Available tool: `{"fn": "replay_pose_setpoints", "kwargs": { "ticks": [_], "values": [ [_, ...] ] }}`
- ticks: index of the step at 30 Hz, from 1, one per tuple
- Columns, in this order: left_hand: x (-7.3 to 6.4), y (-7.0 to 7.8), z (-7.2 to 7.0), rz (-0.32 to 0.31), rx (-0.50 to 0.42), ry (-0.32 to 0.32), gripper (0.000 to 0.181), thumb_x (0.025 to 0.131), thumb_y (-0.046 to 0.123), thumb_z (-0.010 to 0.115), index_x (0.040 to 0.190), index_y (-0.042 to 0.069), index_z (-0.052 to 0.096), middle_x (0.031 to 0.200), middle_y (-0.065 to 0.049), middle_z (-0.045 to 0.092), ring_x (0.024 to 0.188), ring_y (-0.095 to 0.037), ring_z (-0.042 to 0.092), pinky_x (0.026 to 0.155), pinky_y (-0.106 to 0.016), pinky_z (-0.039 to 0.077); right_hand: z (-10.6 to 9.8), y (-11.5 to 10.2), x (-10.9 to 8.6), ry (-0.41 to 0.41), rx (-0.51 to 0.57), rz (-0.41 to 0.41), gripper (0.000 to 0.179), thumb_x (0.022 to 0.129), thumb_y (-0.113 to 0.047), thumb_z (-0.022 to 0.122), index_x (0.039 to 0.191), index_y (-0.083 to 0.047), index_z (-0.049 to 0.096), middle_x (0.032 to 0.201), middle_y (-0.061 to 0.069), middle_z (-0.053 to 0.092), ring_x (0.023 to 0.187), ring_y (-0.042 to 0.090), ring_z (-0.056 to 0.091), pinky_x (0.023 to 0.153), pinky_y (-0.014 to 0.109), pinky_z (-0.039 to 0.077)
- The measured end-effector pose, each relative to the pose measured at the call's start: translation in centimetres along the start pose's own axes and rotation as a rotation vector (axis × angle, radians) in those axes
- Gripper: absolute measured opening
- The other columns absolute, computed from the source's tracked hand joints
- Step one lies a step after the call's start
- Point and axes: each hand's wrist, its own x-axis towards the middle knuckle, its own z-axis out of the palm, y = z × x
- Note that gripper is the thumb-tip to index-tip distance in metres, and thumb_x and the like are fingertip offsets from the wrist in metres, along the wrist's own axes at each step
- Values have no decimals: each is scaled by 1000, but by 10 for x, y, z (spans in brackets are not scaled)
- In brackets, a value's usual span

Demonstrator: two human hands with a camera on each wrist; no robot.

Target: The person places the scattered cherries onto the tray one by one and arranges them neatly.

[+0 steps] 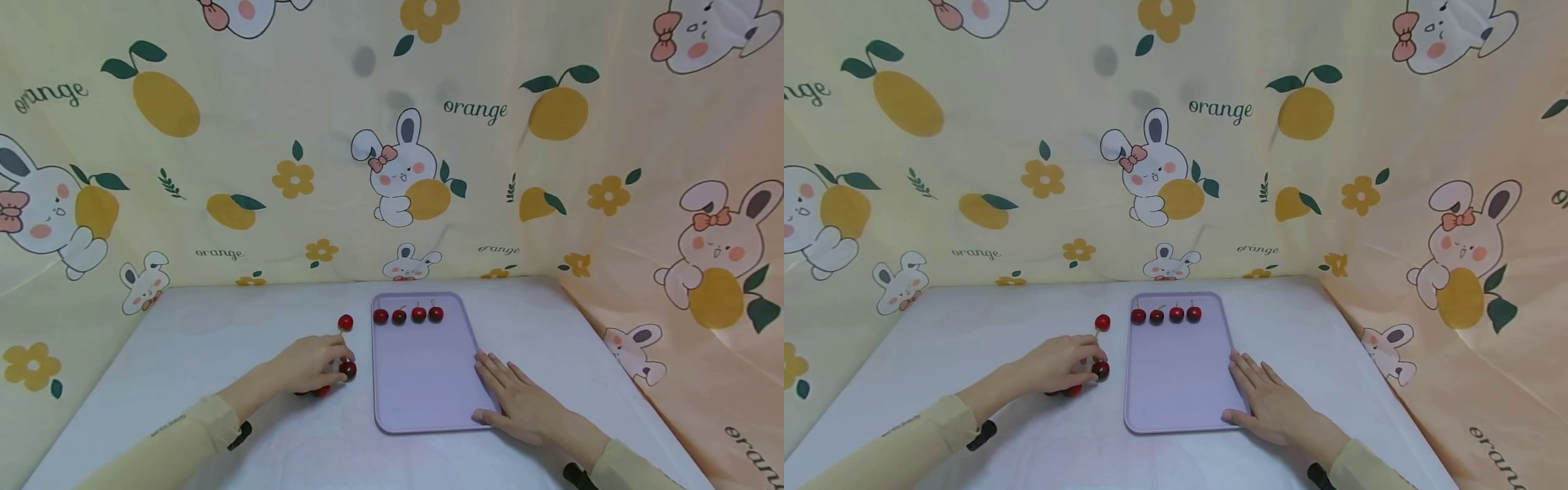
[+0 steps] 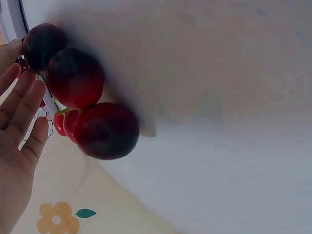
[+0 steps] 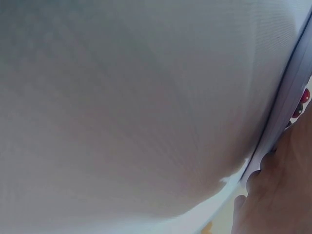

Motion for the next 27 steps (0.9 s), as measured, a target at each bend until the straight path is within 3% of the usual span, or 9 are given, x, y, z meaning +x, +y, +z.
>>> {"fn": "replay_pose_setpoints", "kwargs": {
  "ticks": [17, 27],
  "values": [
    [3, 3, 6, 1, 27, -8, 28, 92, 29, 81, 117, 18, 74, 114, 2, 66, 86, -7, 55, 82, -32, 55, -2, -1, 0, -25, 24, 12, 90, 101, -66, 51, 157, 3, 38, 169, 17, 27, 154, 37, 28, 122, 59, 25],
    [1, 6, 7, 0, -15, -1, 25, 92, 22, 80, 116, 17, 74, 108, 4, 63, 85, -8, 57, 80, -30, 55, 1, 0, 0, -12, 8, 8, 90, 101, -66, 50, 157, 3, 39, 169, 17, 27, 154, 37, 28, 122, 58, 26]
  ]
}}
